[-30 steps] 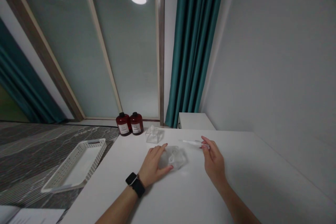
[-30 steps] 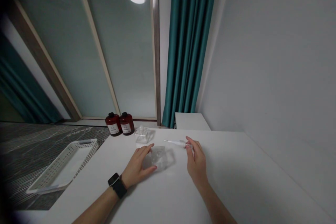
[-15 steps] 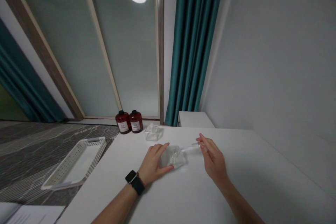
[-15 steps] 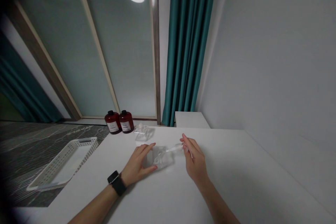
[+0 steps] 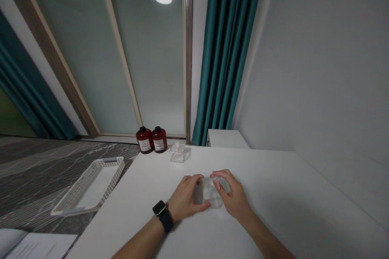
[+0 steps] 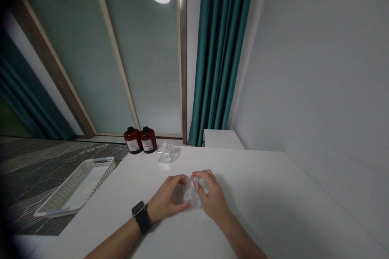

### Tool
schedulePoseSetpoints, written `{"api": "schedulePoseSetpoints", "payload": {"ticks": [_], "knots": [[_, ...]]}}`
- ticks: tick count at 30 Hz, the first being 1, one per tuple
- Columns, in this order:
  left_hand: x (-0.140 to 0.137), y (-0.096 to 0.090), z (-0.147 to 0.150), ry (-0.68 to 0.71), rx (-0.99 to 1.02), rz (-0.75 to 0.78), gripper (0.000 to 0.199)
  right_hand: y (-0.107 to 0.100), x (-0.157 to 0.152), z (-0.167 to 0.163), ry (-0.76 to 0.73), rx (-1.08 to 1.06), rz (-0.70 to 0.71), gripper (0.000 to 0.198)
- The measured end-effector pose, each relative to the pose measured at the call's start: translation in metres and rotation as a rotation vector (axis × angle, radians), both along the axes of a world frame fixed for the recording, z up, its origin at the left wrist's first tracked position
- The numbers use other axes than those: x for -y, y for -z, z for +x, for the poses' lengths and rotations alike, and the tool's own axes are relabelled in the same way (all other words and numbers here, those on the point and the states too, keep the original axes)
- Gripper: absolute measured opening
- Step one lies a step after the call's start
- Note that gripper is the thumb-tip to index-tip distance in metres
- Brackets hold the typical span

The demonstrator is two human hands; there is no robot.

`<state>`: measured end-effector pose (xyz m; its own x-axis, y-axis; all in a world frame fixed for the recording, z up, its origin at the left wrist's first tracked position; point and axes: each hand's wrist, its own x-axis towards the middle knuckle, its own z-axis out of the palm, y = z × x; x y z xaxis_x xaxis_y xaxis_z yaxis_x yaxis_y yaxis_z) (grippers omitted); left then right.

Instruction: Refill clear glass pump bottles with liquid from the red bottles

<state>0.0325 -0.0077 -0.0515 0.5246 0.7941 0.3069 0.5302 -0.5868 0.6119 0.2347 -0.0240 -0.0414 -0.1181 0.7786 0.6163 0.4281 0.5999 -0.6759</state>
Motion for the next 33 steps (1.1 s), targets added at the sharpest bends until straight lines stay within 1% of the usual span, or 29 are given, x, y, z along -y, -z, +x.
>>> {"api": "schedulePoseSetpoints", "payload": {"ticks": [5,11,17,21,26,29,33], "knots": [[-0.002,0.001,0.000,-0.017,-0.010,-0.016,0.060,0.001,0.001,-0.001,-0.068,0.079,-0.022,0.031],[-0.002,0.001,0.000,-0.010,0.021,-0.031,0.056,0.007,0.001,-0.002,-0.020,0.072,-0.102,0.044],[-0.003,0.003,-0.001,-0.010,0.029,-0.058,0.061,0.010,0.000,-0.001,-0.016,0.082,-0.118,0.041],[-0.003,0.004,-0.002,0.005,0.037,-0.044,0.059,0.010,0.000,0.001,-0.010,0.081,-0.150,0.041],[-0.003,0.005,-0.002,0.007,0.040,-0.043,0.059,0.006,0.002,-0.001,-0.012,0.076,-0.146,0.042],[-0.004,0.006,-0.002,0.012,0.035,-0.028,0.060,0.004,0.003,-0.002,-0.024,0.090,-0.147,0.046],[-0.005,0.006,-0.002,0.015,0.029,-0.018,0.061,0.003,0.003,0.001,-0.043,0.098,-0.182,0.059]]}}
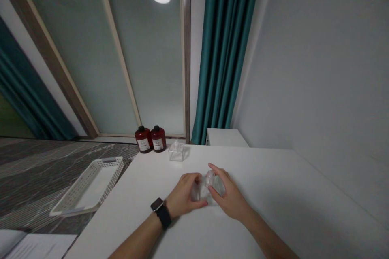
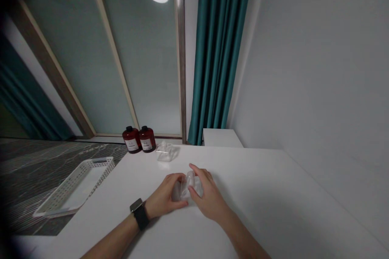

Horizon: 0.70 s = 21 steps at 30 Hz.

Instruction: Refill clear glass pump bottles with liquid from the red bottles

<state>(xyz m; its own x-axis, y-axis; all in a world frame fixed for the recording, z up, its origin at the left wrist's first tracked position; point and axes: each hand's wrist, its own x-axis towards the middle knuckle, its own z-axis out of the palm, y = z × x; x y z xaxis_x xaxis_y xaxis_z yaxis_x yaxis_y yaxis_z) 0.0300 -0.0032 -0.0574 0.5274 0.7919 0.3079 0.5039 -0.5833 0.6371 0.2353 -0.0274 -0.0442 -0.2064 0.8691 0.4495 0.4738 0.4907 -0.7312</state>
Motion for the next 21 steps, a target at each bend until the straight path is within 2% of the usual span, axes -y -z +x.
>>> {"api": "schedulePoseSetpoints", "payload": {"ticks": [6,15,19,21], "knots": [[0.0012,-0.0019,0.0002,0.015,-0.016,0.006,0.062,0.0010,-0.0019,0.0048,0.014,-0.052,-0.057,0.059],[-0.0001,0.0040,-0.0009,0.025,0.008,-0.026,0.064,-0.0068,-0.0023,0.0038,-0.052,-0.152,-0.119,0.064],[0.0003,0.0008,-0.0034,0.038,0.077,-0.033,0.082,-0.0045,-0.0024,0.0038,-0.050,-0.132,-0.122,0.064],[0.0007,-0.0039,-0.0047,0.046,0.142,-0.020,0.082,-0.0030,-0.0025,0.0044,-0.039,-0.113,-0.123,0.064]]}}
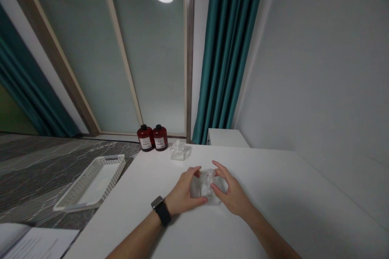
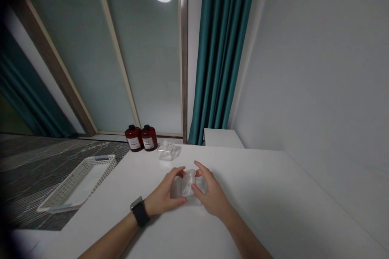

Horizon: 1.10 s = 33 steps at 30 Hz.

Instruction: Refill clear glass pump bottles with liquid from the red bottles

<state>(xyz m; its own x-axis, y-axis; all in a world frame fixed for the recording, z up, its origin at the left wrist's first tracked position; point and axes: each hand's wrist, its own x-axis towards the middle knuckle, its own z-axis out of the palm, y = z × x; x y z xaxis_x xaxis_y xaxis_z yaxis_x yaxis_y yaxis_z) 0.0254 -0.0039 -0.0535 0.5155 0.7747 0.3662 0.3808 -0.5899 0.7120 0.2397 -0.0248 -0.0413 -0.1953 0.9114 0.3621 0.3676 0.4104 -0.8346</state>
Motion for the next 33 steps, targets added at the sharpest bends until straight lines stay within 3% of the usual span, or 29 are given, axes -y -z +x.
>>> {"api": "schedulePoseSetpoints", "payload": {"ticks": [4,9,13,21,26,29,33], "knots": [[0.001,-0.008,0.001,0.023,0.028,0.031,0.055,0.001,-0.001,0.002,-0.017,0.011,-0.026,0.065],[0.000,-0.011,0.006,0.035,0.034,-0.011,0.048,-0.004,-0.005,0.008,-0.088,0.010,-0.099,0.062],[0.000,-0.011,0.007,0.039,0.062,-0.042,0.047,-0.008,-0.005,0.009,-0.107,0.003,-0.133,0.060],[-0.001,-0.008,0.006,0.044,0.082,-0.069,0.049,-0.007,-0.004,0.015,-0.069,0.010,-0.007,0.063],[-0.002,-0.003,0.006,0.032,0.132,-0.130,0.058,-0.003,-0.006,0.017,-0.168,-0.108,-0.088,0.068],[-0.002,-0.001,0.005,0.018,0.155,-0.171,0.071,0.002,-0.007,0.014,-0.148,-0.153,-0.111,0.064],[-0.004,-0.004,0.004,0.058,0.119,-0.143,0.057,0.008,-0.008,0.010,-0.173,-0.230,-0.132,0.070]]}}
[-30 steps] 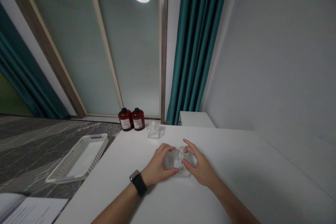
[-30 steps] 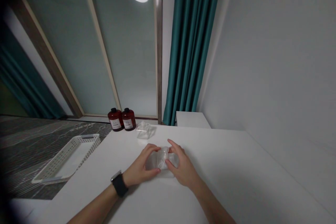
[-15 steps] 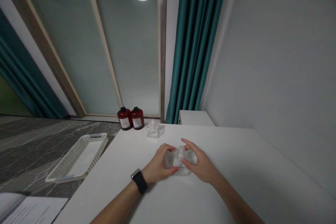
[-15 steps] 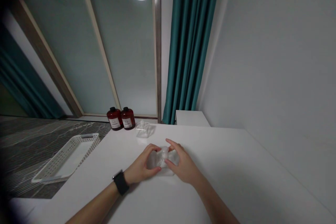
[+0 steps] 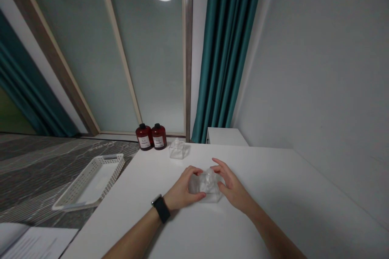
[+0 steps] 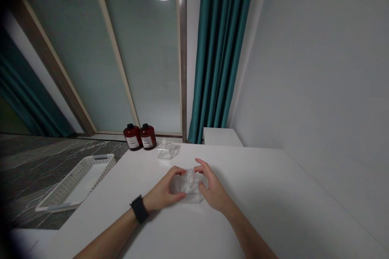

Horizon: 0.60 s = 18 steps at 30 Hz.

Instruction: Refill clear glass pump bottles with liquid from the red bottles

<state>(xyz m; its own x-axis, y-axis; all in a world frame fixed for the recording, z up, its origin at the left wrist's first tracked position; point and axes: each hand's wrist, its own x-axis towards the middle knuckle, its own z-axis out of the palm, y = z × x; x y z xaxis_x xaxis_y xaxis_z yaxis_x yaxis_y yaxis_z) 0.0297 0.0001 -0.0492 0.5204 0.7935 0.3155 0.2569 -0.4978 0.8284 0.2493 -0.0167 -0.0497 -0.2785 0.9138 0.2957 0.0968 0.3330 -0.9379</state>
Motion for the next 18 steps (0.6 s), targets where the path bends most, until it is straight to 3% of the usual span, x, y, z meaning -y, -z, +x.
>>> {"api": "schedulePoseSetpoints", "payload": {"ticks": [9,18], "knots": [[-0.0016,-0.0017,-0.0017,0.018,-0.006,0.024,0.050,0.0052,-0.0014,-0.0024,-0.019,-0.032,-0.025,0.076],[-0.0026,-0.0014,-0.0016,0.031,0.009,0.033,0.049,0.0015,-0.0001,-0.0051,-0.024,-0.058,-0.035,0.067]]}}
